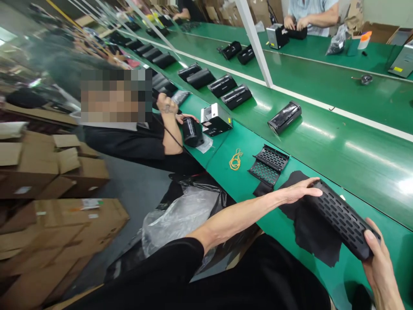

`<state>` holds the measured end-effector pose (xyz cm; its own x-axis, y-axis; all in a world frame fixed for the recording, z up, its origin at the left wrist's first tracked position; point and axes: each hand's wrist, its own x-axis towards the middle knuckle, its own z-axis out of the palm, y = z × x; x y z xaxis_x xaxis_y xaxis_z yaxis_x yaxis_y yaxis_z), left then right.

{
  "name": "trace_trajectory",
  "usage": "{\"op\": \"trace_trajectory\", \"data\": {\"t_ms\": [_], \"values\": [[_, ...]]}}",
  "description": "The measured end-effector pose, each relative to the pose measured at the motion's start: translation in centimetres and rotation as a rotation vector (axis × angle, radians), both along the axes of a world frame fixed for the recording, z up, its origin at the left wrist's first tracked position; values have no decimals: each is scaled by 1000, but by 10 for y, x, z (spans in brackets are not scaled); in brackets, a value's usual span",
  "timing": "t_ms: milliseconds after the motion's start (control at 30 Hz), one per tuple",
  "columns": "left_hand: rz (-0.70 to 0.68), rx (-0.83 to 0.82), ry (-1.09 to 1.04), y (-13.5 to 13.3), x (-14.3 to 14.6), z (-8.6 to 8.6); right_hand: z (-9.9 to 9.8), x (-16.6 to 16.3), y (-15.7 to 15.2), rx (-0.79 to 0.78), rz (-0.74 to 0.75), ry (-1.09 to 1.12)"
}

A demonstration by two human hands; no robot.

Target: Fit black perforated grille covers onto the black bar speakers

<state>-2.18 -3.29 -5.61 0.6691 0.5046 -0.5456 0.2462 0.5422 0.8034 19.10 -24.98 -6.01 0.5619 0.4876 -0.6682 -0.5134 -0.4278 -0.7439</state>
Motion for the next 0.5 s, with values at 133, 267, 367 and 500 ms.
{"op": "trace_trajectory", "data": {"t_ms": [133,267,367,500], "values": [[0,111,-96,-2,4,10,1,4,-12,25,-62,-115],[-60,128,-87,3,8,14,-10,23,-12,-17,-8,-82],[-138,129,-125,6,-1,11,-15,24,-12,-47,42,-76],[-164,210,-154,16,-10,0,-10,1,-17,32,145,-103]]}}
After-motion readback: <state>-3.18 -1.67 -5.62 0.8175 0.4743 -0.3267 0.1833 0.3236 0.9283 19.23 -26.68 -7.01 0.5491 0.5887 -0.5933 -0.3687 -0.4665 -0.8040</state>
